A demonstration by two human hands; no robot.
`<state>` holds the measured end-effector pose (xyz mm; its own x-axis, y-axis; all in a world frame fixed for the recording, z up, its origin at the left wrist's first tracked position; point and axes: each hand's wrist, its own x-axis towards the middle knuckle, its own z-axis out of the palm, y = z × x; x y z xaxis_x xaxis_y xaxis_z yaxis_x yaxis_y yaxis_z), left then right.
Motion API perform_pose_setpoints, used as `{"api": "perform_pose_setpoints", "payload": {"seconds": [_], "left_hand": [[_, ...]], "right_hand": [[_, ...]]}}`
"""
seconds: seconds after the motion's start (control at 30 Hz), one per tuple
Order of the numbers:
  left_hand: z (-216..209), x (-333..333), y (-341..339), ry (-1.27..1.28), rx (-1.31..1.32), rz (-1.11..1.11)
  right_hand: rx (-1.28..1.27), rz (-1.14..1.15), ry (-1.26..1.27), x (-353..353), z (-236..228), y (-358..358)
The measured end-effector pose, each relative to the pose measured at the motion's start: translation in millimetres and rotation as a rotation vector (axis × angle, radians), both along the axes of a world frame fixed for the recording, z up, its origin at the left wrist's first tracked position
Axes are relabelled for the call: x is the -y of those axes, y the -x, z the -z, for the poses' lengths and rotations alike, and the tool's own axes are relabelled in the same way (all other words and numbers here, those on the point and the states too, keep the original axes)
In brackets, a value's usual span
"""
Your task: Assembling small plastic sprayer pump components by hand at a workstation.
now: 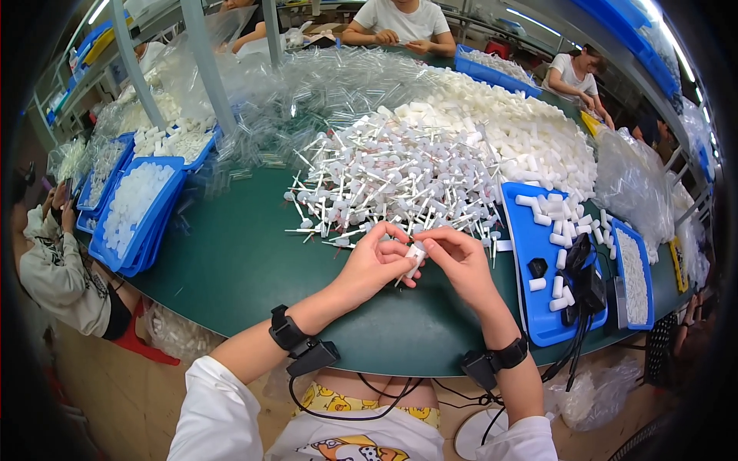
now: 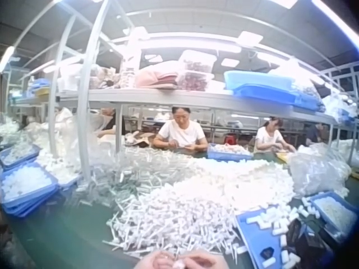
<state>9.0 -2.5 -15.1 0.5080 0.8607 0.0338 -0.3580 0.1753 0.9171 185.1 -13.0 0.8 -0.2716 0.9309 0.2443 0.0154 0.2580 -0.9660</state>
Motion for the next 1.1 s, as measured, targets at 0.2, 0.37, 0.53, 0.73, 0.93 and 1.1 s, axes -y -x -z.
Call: {"api": "perform_pose_setpoints", "payload": {"seconds": [0.2, 0.37, 0.53, 0.73, 0.93, 1.1], "left_hand": [[1, 1, -1, -0.059, -0.03, -0.016], [-3, 0, 4, -0.317, -0.196, -0.229], [-19, 8, 16, -0.5, -0.415, -0.307], [-83, -23, 65, -0.716, -1.093, -0.28], [-48, -154, 178, -0.661, -1.703, -0.612], [-17, -176, 175, -0.724, -1.682, -0.609]], "right_hand": [[-0.184, 0.056, 0.004, 2, 3, 8], [-0.436, 0.007, 0.202, 3, -1, 9], [-0.278, -0.109, 0.172, 12, -3, 13], [-0.294, -0.012, 0.276, 9, -5, 4], [-0.383, -0.095, 0.34, 6, -12, 5], [-0.446, -0.1, 0.342, 4, -8, -4]]}}
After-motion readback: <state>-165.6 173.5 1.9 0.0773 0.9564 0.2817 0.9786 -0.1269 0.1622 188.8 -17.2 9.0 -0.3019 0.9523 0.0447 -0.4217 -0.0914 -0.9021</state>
